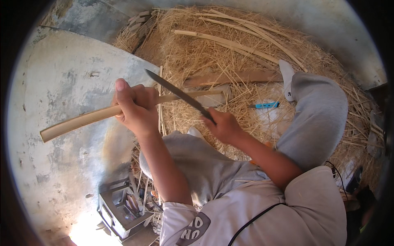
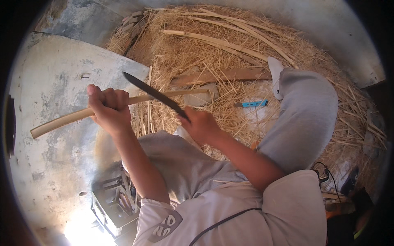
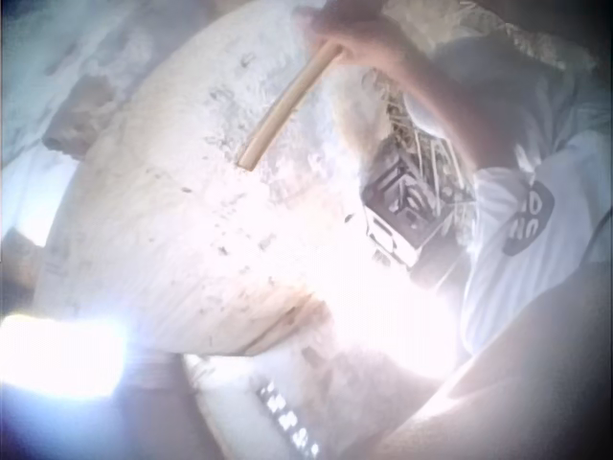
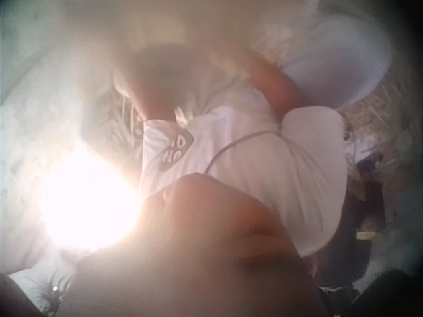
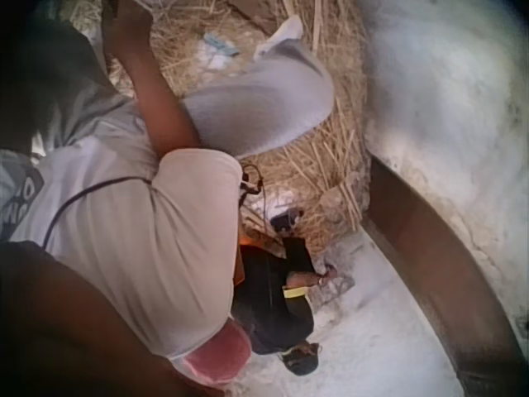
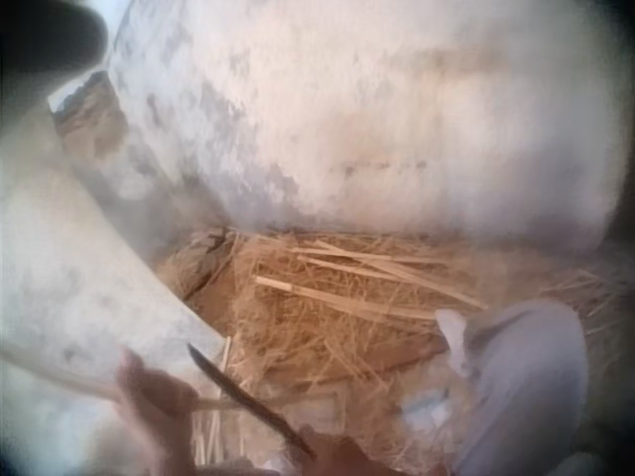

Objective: The person sits on a straw-covered floor and uses a utility knife to split a long bamboo stick into thin strips. They repeatedly scrape and shave the bamboo, then switch to a larger knife to continue splitting. The person handles multiple bamboo pieces and places finished strips aside.

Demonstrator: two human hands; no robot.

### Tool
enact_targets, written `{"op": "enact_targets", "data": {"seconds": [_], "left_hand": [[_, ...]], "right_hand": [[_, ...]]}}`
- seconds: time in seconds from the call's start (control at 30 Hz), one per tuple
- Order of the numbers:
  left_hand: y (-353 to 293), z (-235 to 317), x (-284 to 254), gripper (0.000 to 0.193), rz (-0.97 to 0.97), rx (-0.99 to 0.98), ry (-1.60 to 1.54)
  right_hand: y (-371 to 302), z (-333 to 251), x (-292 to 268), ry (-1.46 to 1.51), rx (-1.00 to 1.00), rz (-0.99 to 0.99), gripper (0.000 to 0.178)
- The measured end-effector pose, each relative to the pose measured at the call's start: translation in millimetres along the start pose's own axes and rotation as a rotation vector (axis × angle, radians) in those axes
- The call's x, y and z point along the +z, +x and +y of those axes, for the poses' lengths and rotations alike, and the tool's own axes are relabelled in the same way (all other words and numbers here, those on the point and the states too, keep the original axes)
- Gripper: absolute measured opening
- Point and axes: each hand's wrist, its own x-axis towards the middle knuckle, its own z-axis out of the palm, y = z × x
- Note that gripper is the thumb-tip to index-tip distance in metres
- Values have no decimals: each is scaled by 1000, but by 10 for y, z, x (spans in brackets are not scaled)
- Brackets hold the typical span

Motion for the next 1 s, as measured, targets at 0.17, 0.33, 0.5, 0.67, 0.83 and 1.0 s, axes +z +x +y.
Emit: {"op": "enact_targets", "data": {"seconds": [0.17,0.33,0.5,0.67,0.83,1.0], "left_hand": [[8,2,-161,53,6,-5,-28],[64,-63,-260,56,19,33,-26],[86,-74,-263,52,29,36,-95],[94,-35,-286,50,19,18,-112],[73,-33,-276,53,-80,4,-51],[101,-56,-288,50,-62,9,-52]], "right_hand": [[175,1335,222,-17,534,-85,37],[273,894,96,681,834,-136,41],[26,477,357,197,268,-73,44],[-26,1193,380,0,503,-39,41],[7,1098,404,87,598,-16,42],[15,628,223,104,225,-26,41]]}}
